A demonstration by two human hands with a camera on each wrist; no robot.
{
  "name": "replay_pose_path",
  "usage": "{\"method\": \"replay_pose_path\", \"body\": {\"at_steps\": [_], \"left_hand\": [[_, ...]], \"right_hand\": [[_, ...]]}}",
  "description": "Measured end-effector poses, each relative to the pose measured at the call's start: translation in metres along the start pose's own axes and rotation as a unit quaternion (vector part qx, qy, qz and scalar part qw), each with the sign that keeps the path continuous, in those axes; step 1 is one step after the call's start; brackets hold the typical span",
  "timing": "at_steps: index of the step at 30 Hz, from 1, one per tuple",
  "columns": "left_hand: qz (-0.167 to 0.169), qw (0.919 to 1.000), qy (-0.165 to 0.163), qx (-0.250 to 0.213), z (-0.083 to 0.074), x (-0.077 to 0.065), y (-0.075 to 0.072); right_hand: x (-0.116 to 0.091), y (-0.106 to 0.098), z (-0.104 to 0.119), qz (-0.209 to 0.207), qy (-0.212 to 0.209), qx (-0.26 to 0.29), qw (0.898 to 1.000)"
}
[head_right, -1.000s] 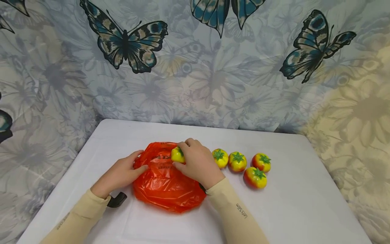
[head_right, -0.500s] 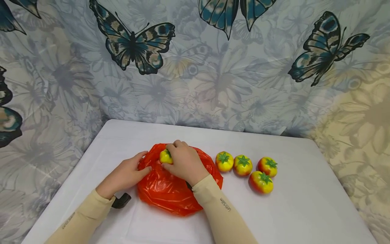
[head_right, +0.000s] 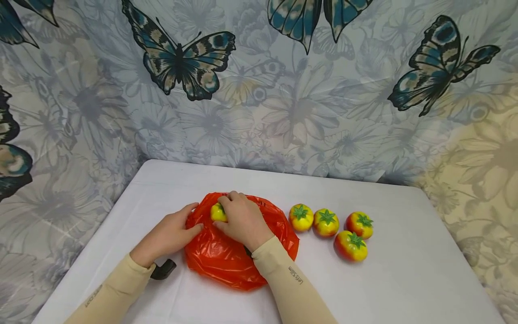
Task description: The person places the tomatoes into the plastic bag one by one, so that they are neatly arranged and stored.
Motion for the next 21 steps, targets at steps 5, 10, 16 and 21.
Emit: {"method": "replay_pose_path", "body": {"at_steps": [5,10,16,21], "left_hand": [[0.0,1.0,0.006,0.007,-0.002,-0.001,0.0],[-0.002,0.9999,0.012,0.007,-0.003,-0.001,-0.002],[-0.001,0.9999,0.012,0.004,-0.004,-0.001,-0.001],[0.001,1.0,0.006,0.003,-0.003,-0.002,0.0]], "right_hand": [[0.0,0.004,-0.001,0.004,0.001,0.0,1.0],[0.001,0.006,0.003,0.005,-0.009,-0.009,1.0],[0.0,0.01,0.005,0.007,-0.011,-0.016,1.0],[-0.001,0.014,0.006,0.012,-0.014,-0.017,1.0]]}}
Point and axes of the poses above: each hand's wrist, its own x-axis towards the middle knuckle, its own y-axis out of the palm, z = x × y, the point moved 10 cm from there along x, towards the middle knuckle, and after that the axes turned 9 degrees about -z, right-handed, at the moved point
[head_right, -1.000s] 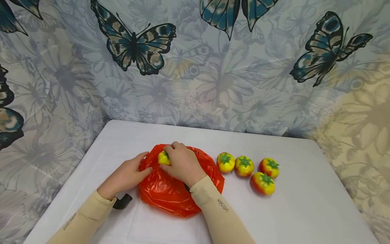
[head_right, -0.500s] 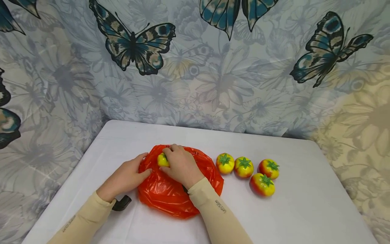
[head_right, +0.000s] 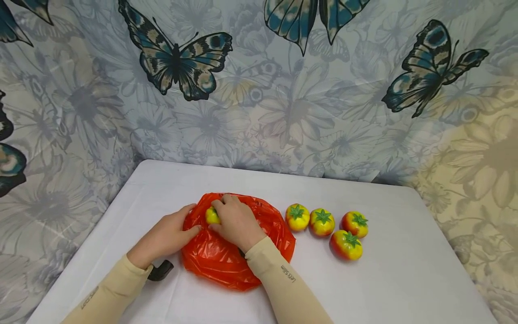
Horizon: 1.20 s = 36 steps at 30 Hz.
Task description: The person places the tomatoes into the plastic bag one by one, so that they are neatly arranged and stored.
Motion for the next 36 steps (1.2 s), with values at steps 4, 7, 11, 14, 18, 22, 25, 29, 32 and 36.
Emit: {"method": "replay_pose_path", "body": {"at_steps": [4,7,11,14,18,22,25,29,32,36], "left_hand": [[0.002,1.0,0.007,0.0,-0.004,0.001,0.004],[0.004,0.9999,0.011,0.003,-0.007,0.001,0.006],[0.009,0.9999,0.006,0.005,-0.007,0.002,0.011],[0.014,0.9999,0.005,0.004,-0.008,0.002,0.013],[0.019,0.9998,0.006,0.007,-0.008,0.002,0.014],[0.02,0.9997,0.0,0.015,-0.006,0.0,0.01],[0.021,0.9996,-0.004,0.017,-0.004,-0.001,0.008],[0.026,0.9994,-0.008,0.019,-0.002,-0.002,0.008],[0.028,0.9993,-0.006,0.025,-0.001,-0.003,0.008],[0.028,0.9993,-0.002,0.026,-0.003,-0.003,0.01]], "right_hand": [[-0.003,-0.001,-0.004,-0.001,0.007,-0.004,1.0],[-0.005,-0.001,-0.008,0.004,0.014,-0.005,1.0],[-0.009,-0.006,-0.013,0.005,0.017,0.001,1.0],[-0.013,-0.015,-0.018,-0.011,0.014,0.004,1.0],[-0.023,-0.034,-0.029,-0.037,0.012,0.004,0.999],[-0.037,-0.049,-0.044,-0.044,0.022,-0.017,0.999],[-0.049,-0.06,-0.062,-0.043,0.041,-0.036,0.998],[-0.067,-0.077,-0.089,-0.048,0.064,-0.051,0.996],[-0.078,-0.087,-0.108,-0.053,0.076,-0.059,0.994],[-0.091,-0.097,-0.132,-0.067,0.104,-0.066,0.99]]}}
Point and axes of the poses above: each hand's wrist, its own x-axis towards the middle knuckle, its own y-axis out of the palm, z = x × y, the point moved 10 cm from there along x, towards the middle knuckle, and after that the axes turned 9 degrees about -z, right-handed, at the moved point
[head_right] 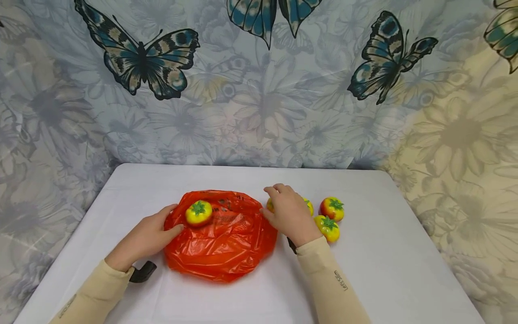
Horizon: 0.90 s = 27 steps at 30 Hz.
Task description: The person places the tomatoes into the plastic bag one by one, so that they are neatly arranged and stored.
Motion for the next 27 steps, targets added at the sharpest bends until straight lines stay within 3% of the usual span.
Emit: {"method": "replay_pose_path", "body": {"at_steps": [7,27], "left_hand": [[-0.003,0.9999,0.012,-0.003,-0.002,-0.004,0.001],[-0.003,0.9998,0.019,0.001,-0.004,-0.002,-0.001]], "right_hand": [[-0.004,0.007,-0.02,0.013,0.029,-0.003,0.999],[-0.004,0.024,-0.027,0.029,0.033,-0.031,0.999]]}}
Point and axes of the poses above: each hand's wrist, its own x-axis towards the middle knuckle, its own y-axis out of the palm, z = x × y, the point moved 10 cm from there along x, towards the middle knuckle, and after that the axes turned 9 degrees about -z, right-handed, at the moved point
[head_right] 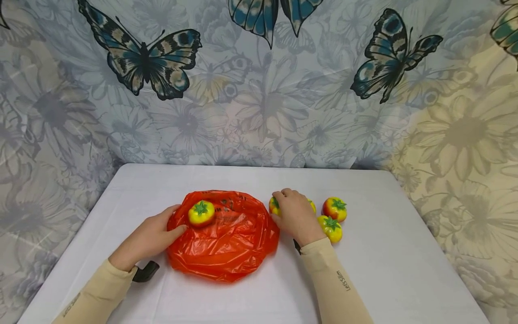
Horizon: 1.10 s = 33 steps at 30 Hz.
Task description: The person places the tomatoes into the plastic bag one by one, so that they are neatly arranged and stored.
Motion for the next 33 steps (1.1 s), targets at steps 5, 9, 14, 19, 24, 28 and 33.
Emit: {"method": "replay_pose_path", "body": {"at_steps": [5,9,14,19,24,28,33], "left_hand": [[0.001,1.0,-0.001,0.004,0.0,0.0,0.0],[0.002,1.0,0.0,0.004,-0.001,0.001,0.001],[0.003,1.0,-0.003,0.006,0.0,0.002,0.003],[0.001,1.0,-0.003,0.008,0.001,0.001,0.002],[0.001,0.9999,-0.005,0.009,0.001,0.0,0.002],[0.001,0.9999,-0.003,0.01,0.001,0.0,0.001],[-0.002,1.0,0.001,0.01,-0.001,0.002,0.002]], "right_hand": [[0.0,0.0,0.001,-0.001,-0.003,0.003,1.0],[0.0,0.001,0.001,0.0,-0.002,0.004,1.0],[0.001,-0.003,0.0,-0.004,-0.001,0.009,1.0],[0.002,-0.007,0.002,-0.006,-0.006,0.029,1.0],[0.001,-0.013,0.005,-0.003,-0.002,0.045,0.999],[0.001,-0.021,0.011,-0.012,-0.003,0.057,0.998],[0.002,-0.029,0.018,-0.021,-0.016,0.064,0.998]]}}
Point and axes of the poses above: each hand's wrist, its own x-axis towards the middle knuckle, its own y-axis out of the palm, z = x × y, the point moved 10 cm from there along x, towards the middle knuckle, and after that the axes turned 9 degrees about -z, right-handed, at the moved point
